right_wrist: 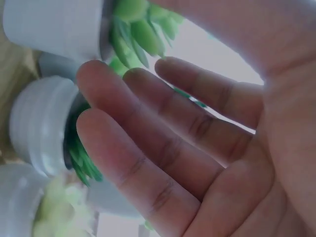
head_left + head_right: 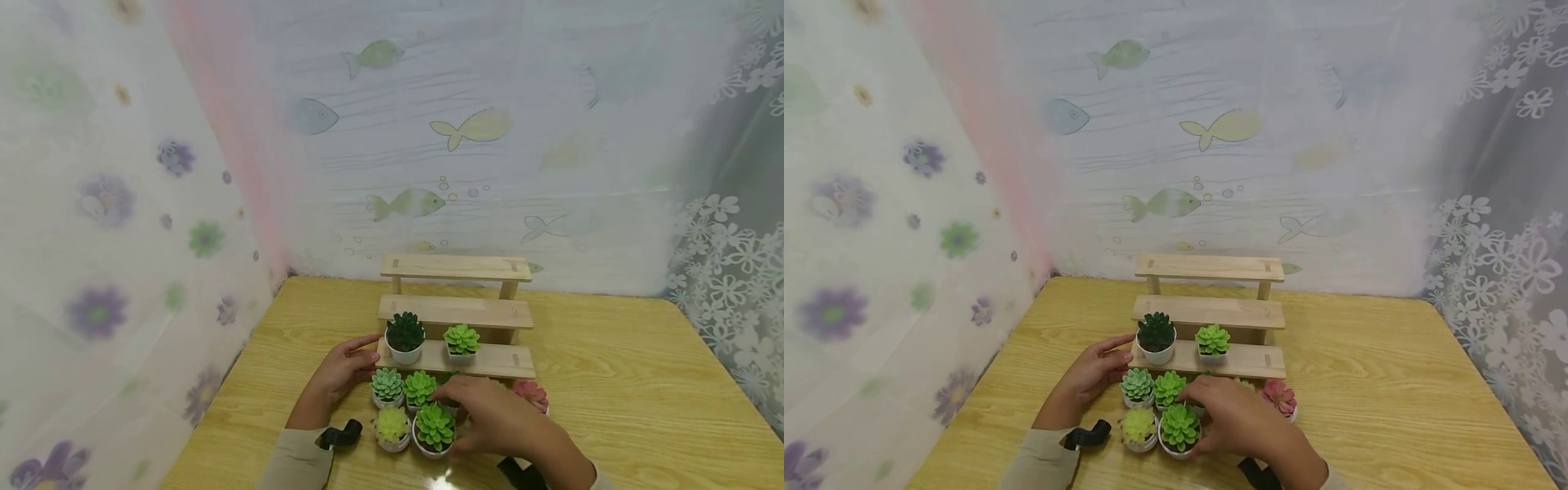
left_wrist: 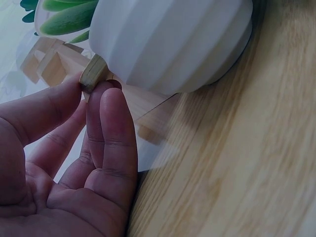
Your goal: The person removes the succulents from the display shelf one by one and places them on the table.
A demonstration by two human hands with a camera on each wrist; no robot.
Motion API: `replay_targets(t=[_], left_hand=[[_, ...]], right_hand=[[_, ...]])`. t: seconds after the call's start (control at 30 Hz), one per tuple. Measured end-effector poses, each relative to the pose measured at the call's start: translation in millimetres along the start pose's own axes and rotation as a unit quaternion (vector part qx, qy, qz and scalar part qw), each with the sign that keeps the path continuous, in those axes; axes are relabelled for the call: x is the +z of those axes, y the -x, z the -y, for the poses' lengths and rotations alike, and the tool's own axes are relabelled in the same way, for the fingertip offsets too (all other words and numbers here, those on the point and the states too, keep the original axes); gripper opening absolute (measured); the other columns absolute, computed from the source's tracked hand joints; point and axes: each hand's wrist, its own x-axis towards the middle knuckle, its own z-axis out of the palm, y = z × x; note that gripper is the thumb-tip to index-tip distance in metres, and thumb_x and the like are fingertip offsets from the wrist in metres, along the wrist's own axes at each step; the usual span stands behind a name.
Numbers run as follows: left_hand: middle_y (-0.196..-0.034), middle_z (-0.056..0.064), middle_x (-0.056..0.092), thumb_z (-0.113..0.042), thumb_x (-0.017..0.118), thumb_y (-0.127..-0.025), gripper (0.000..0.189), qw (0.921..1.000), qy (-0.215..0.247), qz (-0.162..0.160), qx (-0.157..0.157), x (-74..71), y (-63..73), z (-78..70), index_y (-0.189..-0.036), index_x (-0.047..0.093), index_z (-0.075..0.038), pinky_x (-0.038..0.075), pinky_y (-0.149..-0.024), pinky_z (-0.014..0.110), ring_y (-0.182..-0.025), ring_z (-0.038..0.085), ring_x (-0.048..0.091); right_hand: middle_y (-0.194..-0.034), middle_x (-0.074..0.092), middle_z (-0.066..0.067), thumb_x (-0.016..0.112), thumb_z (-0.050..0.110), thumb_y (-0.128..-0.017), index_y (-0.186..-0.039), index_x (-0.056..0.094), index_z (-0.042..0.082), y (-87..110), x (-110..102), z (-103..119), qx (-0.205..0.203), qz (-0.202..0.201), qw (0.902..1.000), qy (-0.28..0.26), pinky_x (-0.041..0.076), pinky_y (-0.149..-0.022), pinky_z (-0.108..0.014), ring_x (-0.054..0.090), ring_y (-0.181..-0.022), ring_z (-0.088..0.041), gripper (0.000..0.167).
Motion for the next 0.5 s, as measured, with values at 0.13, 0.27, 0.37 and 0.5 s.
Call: replay_targets(t=[0.13, 0.27, 0.37, 0.5], left_hand=[[-0.096, -0.002, 0.073, -0.006, 0.068, -0.1, 0.058, 1.0, 0.002, 0.003, 0.001, -0.1, 0.4, 0.0, -0.154, 0.049, -0.005, 0.061, -0.075, 0.029, -0.079, 0.011, 0.07], [-0.096, -0.002, 0.073, -0.006, 0.068, -0.1, 0.057, 1.0, 0.001, 0.0, -0.002, -0.2, 0.6, -0.2, -0.154, 0.049, -0.006, 0.061, -0.075, 0.028, -0.079, 0.011, 0.07], [-0.098, -0.001, 0.073, -0.007, 0.069, -0.099, 0.057, 1.0, -0.002, -0.002, -0.004, -0.6, 0.3, 0.0, -0.154, 0.05, -0.006, 0.061, -0.076, 0.029, -0.081, 0.012, 0.07], [-0.1, -0.001, 0.073, -0.008, 0.069, -0.099, 0.057, 1.0, -0.004, -0.001, -0.004, -0.9, 0.4, 0.3, -0.154, 0.05, -0.007, 0.061, -0.077, 0.029, -0.083, 0.012, 0.07]], right_hand=[[-0.123, 0.068, 0.001, 0.093, 0.032, -0.078, -0.133, 0.066, 0.017, 6.7, -7.4, -2.1, -0.009, -0.016, 0.9989, -0.044, 0.056, -0.073, -0.023, 0.068, -0.086, 0.0, 0.063], [-0.122, 0.07, -0.003, 0.089, 0.037, -0.083, -0.13, 0.067, 0.015, 11.1, -13.5, -3.4, -0.025, -0.049, 0.9969, -0.056, 0.055, -0.069, -0.024, 0.068, -0.085, 0.001, 0.056], [-0.119, 0.071, -0.002, 0.087, 0.042, -0.084, -0.126, 0.068, 0.016, 12.4, -16.2, -4.4, -0.038, -0.083, 0.9952, -0.036, 0.057, -0.07, -0.027, 0.067, -0.086, 0.002, 0.053], [-0.117, 0.072, 0.0, 0.087, 0.042, -0.084, -0.124, 0.069, 0.019, 13.0, -18.6, -6.4, -0.038, -0.115, 0.9922, -0.029, 0.06, -0.074, -0.031, 0.07, -0.087, -0.005, 0.05]])
